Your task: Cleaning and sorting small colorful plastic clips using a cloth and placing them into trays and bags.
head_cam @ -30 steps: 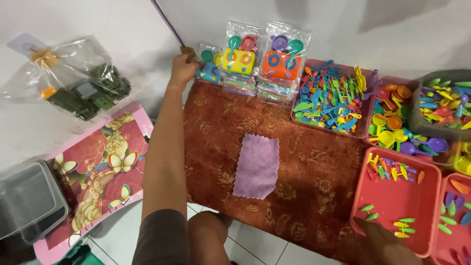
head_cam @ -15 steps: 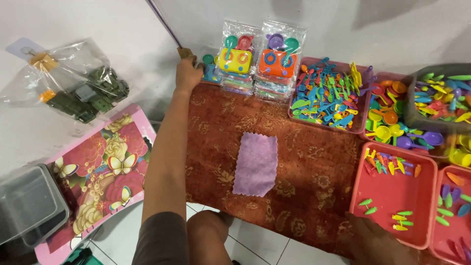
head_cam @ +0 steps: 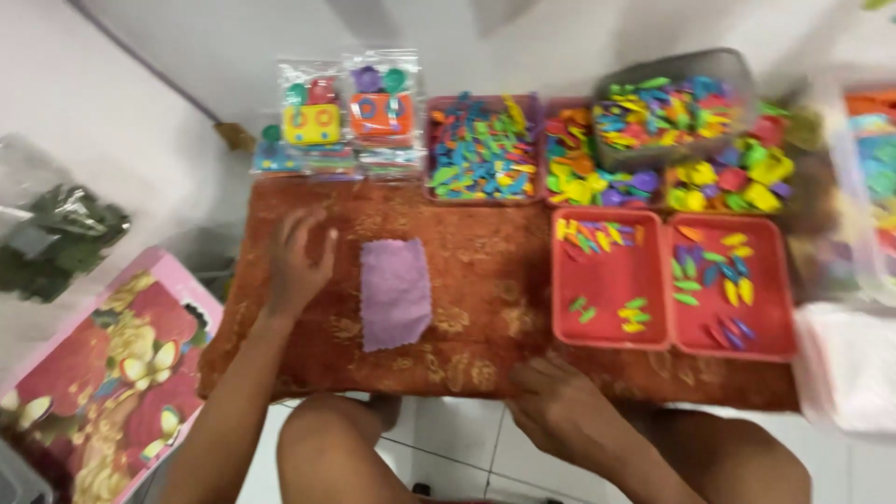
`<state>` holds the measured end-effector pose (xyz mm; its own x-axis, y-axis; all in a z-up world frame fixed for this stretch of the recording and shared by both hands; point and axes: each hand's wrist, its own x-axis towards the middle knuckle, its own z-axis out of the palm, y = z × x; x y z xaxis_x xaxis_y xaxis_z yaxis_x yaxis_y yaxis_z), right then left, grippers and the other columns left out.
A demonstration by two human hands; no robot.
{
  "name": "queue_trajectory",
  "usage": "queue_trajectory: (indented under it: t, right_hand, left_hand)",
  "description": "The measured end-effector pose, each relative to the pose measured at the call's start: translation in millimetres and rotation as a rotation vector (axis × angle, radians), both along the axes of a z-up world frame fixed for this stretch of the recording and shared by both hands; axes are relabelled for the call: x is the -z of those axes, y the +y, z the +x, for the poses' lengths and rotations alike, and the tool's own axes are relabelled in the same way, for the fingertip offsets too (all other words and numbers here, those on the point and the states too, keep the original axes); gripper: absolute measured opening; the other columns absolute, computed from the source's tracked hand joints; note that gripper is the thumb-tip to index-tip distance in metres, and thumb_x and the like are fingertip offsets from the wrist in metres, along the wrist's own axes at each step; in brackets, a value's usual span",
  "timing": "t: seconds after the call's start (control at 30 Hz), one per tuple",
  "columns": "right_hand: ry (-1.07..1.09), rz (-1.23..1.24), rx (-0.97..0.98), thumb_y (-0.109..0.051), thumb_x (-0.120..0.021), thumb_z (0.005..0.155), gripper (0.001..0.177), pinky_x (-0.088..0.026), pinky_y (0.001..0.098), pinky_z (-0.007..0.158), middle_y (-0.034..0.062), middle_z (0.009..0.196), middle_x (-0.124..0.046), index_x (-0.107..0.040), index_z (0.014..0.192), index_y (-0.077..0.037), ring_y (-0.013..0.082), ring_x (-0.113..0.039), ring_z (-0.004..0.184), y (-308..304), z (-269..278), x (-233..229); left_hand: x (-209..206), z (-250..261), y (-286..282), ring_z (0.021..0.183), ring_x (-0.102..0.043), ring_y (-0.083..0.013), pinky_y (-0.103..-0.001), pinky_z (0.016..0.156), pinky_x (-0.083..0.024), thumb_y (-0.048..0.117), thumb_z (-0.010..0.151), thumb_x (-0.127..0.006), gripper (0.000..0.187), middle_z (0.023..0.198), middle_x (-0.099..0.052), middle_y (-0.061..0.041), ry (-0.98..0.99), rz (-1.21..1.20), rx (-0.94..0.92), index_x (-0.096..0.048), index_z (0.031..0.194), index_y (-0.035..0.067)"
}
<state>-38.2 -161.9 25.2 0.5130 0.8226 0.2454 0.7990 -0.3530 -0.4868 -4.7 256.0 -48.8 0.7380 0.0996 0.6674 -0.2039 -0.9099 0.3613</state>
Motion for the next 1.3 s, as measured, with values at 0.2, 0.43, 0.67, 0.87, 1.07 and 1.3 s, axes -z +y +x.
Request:
queue_trajectory:
  t: [0.2, 0.43, 0.67, 0.87, 1.07, 1.3]
  right_hand:
    - [-0.081, -0.107, 0.014, -0.017, -0.067, 0.087, 0.011, -0.049, 0.0408, 0.079, 0.0106, 0.094, -0.063, -0.062, 0.088, -0.007, 0.0317, -0.060, 0.082, -22.2, -14.2, 11.9]
    - [-0.057, -0.021, 0.030, -0.021, -0.061, 0.098, 0.023, -0.052, 0.0414, 0.073, 0.0139, 0.082, -0.067, -0.073, 0.095, -0.001, 0.0325, -0.065, 0.080, -51.3, -15.3, 21.1]
    - [-0.137, -0.021, 0.153, -0.024, -0.070, 0.092, 0.027, -0.053, 0.0436, 0.088, 0.0184, 0.100, -0.073, -0.075, 0.104, 0.000, 0.0350, -0.069, 0.102, -92.9, -5.9, 17.3]
    - [-0.131, 0.129, 0.297, -0.024, -0.067, 0.095, 0.019, -0.056, 0.0410, 0.079, 0.0142, 0.086, -0.070, -0.072, 0.097, -0.007, 0.0345, -0.070, 0.087, -139.4, 13.9, 19.1]
    - [0.108, 0.356, 0.643, -0.020, -0.066, 0.090, 0.033, -0.054, 0.0431, 0.090, 0.0158, 0.104, -0.070, -0.070, 0.121, -0.010, 0.0345, -0.068, 0.104, -209.7, 78.7, -9.9]
    - [-0.039, 0.365, 1.307, -0.014, -0.070, 0.083, 0.021, -0.052, 0.0387, 0.073, 0.0132, 0.089, -0.072, -0.076, 0.101, -0.006, 0.0280, -0.068, 0.082, -359.8, 277.8, 75.9]
  left_hand:
    - [-1.0, -0.2, -62.3, 0.069, -0.065, -0.0224, -0.032, 0.066, -0.052, 0.031, 0.084, -0.071, 0.030, 0.090, -0.074, -0.005, 0.778, -0.077, 0.447, -0.070, 0.105, 0.010]
    - [60.9, 33.5, -86.0, 0.100, -0.071, -0.0428, -0.051, 0.091, -0.055, 0.033, 0.073, -0.078, 0.027, 0.091, -0.073, -0.021, 1.176, 0.363, 0.316, -0.078, 0.083, 0.008]
    - [76.1, 29.6, -76.0, 0.099, -0.074, -0.0380, -0.047, 0.088, -0.056, 0.036, 0.077, -0.071, 0.027, 0.088, -0.078, -0.016, 1.172, 0.405, 0.194, -0.079, 0.080, 0.010]
    - [54.5, 11.3, -93.6, 0.106, -0.074, -0.0349, -0.043, 0.091, -0.058, 0.029, 0.084, -0.058, 0.033, 0.101, -0.078, -0.017, 1.196, 0.313, 0.079, -0.080, 0.097, 0.009]
    - [64.1, 1.2, -92.4, 0.106, -0.073, -0.0355, -0.043, 0.092, -0.059, 0.030, 0.089, -0.053, 0.036, 0.100, -0.075, -0.018, 1.148, 0.170, 0.015, -0.078, 0.101, 0.007]
    - [-9.1, -21.4, -139.5, 0.094, -0.056, -0.0366, -0.044, 0.080, -0.047, 0.014, 0.097, -0.041, 0.041, 0.101, -0.063, -0.030, 0.945, -1.077, -0.176, -0.065, 0.110, -0.017]
